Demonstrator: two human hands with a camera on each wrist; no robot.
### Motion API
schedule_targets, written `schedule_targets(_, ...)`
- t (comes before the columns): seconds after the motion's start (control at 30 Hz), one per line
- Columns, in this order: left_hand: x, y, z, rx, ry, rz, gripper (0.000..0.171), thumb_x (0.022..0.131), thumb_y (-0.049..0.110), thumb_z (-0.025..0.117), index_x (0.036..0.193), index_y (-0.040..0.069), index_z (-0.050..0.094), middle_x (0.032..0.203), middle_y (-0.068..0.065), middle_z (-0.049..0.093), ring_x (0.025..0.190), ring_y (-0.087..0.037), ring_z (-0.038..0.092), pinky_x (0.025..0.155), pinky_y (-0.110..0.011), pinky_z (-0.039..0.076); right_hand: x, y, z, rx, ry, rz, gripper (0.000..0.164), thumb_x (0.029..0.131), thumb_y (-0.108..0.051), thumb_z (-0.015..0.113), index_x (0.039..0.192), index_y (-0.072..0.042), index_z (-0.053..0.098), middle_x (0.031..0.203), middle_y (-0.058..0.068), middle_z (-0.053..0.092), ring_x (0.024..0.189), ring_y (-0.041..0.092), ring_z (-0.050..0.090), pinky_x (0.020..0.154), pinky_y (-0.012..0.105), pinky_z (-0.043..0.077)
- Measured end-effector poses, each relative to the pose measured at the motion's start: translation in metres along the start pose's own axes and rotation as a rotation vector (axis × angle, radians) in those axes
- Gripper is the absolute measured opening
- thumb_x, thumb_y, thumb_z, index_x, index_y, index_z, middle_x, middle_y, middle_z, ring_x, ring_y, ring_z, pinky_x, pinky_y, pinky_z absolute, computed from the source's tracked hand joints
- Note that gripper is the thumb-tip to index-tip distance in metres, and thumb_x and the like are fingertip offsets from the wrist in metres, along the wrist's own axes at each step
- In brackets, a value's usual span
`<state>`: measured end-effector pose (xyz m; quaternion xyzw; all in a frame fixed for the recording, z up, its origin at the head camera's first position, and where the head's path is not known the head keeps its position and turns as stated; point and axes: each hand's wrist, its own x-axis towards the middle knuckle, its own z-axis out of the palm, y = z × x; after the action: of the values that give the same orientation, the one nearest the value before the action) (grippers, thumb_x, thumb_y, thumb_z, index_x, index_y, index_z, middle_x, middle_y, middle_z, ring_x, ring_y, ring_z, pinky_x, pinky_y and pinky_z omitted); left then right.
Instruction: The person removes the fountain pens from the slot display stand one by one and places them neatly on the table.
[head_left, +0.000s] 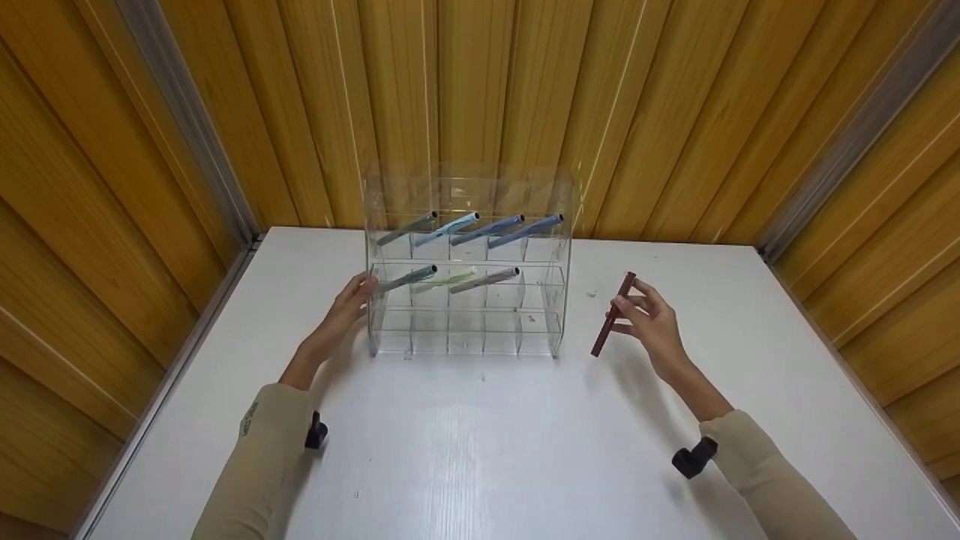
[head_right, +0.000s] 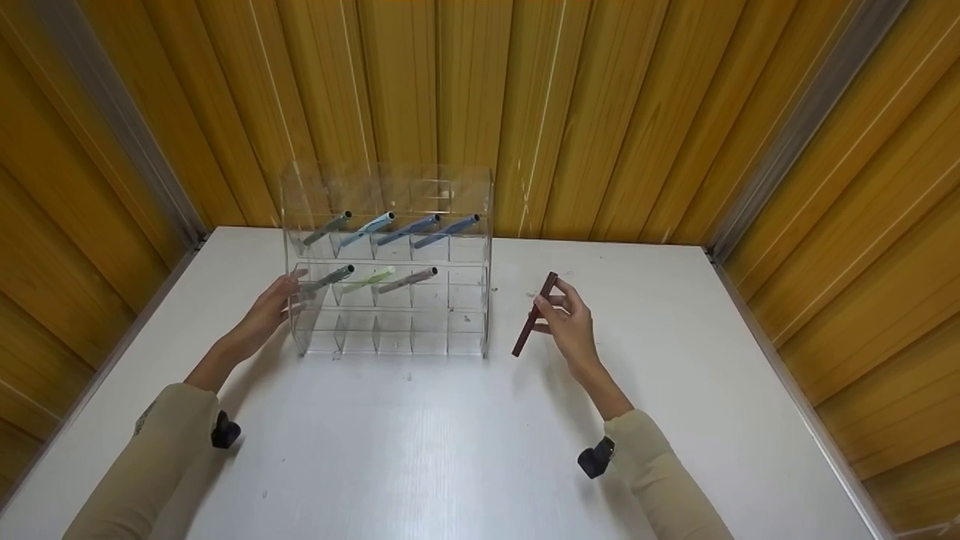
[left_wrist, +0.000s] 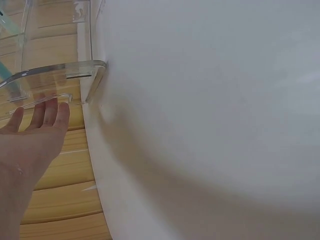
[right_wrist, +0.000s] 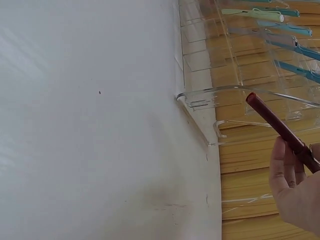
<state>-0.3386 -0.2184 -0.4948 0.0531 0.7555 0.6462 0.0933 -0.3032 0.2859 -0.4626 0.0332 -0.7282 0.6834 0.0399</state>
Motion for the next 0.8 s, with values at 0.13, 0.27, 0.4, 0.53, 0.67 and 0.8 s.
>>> schedule_targets(0.13, 0.001, 0.000, 0.001, 0.007, 0.001, -0.004, 0.075, 0.112, 0.055, 0.033, 0.169, 0.013, 0.011, 0.175, -0.018, 0.014, 0.164, -0.035, 0.011, 0.133, -0.054, 0.015, 0.001, 0.006, -0.002, -0.063, -0.026, 0.016, 0.058, 0.107, -0.015, 0.061, 0.158, -0.001, 0.037, 0.102, -0.008, 0.067, 0.092, 0.004, 0.071, 0.084, 0.027, 0.064)
schedule_targets(0.27, 0.001, -0.001, 0.002, 0.014, 0.011, -0.016, 0.072, 0.113, 0.053, 0.032, 0.169, 0.013, 0.013, 0.175, -0.017, 0.015, 0.164, -0.034, 0.011, 0.133, -0.054, 0.015, 0.004, 0.013, -0.003, -0.126, -0.070, 0.032, 0.059, 0.106, -0.015, 0.064, 0.157, 0.000, 0.039, 0.102, -0.004, 0.066, 0.089, 0.004, 0.071, 0.082, 0.027, 0.064)
schedule_targets(0.4, 0.001, -0.001, 0.002, 0.022, 0.018, -0.027, 0.072, 0.112, 0.055, 0.032, 0.169, 0.014, 0.013, 0.176, -0.015, 0.015, 0.164, -0.033, 0.010, 0.133, -0.053, 0.015, 0.008, 0.018, -0.004, -0.216, -0.111, 0.038, 0.059, 0.104, -0.017, 0.066, 0.155, 0.002, 0.042, 0.104, 0.001, 0.066, 0.087, 0.003, 0.071, 0.078, 0.027, 0.065)
schedule_targets(0.53, 0.001, -0.001, 0.001, 0.018, 0.013, -0.013, 0.073, 0.112, 0.055, 0.032, 0.169, 0.014, 0.013, 0.175, -0.016, 0.015, 0.164, -0.033, 0.011, 0.133, -0.053, 0.014, 0.012, 0.022, -0.005, -0.284, -0.137, 0.038, 0.061, 0.104, -0.018, 0.067, 0.154, 0.005, 0.042, 0.107, 0.009, 0.066, 0.085, 0.003, 0.071, 0.077, 0.028, 0.065)
schedule_targets(0.67, 0.000, -0.001, 0.000, 0.003, 0.005, 0.007, 0.074, 0.112, 0.054, 0.033, 0.168, 0.011, 0.012, 0.175, -0.017, 0.016, 0.164, -0.034, 0.011, 0.133, -0.053, 0.014, 0.014, 0.027, -0.005, -0.307, -0.160, 0.046, 0.061, 0.103, -0.013, 0.067, 0.154, 0.007, 0.041, 0.109, 0.014, 0.065, 0.083, 0.004, 0.071, 0.077, 0.031, 0.066)
schedule_targets(0.8, -0.002, 0.000, 0.000, -0.001, -0.002, 0.008, 0.072, 0.113, 0.053, 0.033, 0.168, 0.010, 0.013, 0.174, -0.018, 0.018, 0.164, -0.034, 0.011, 0.133, -0.053, 0.013, 0.015, 0.031, -0.004, -0.315, -0.189, 0.053, 0.061, 0.103, -0.009, 0.067, 0.154, 0.009, 0.040, 0.108, 0.015, 0.065, 0.082, 0.007, 0.072, 0.078, 0.035, 0.066)
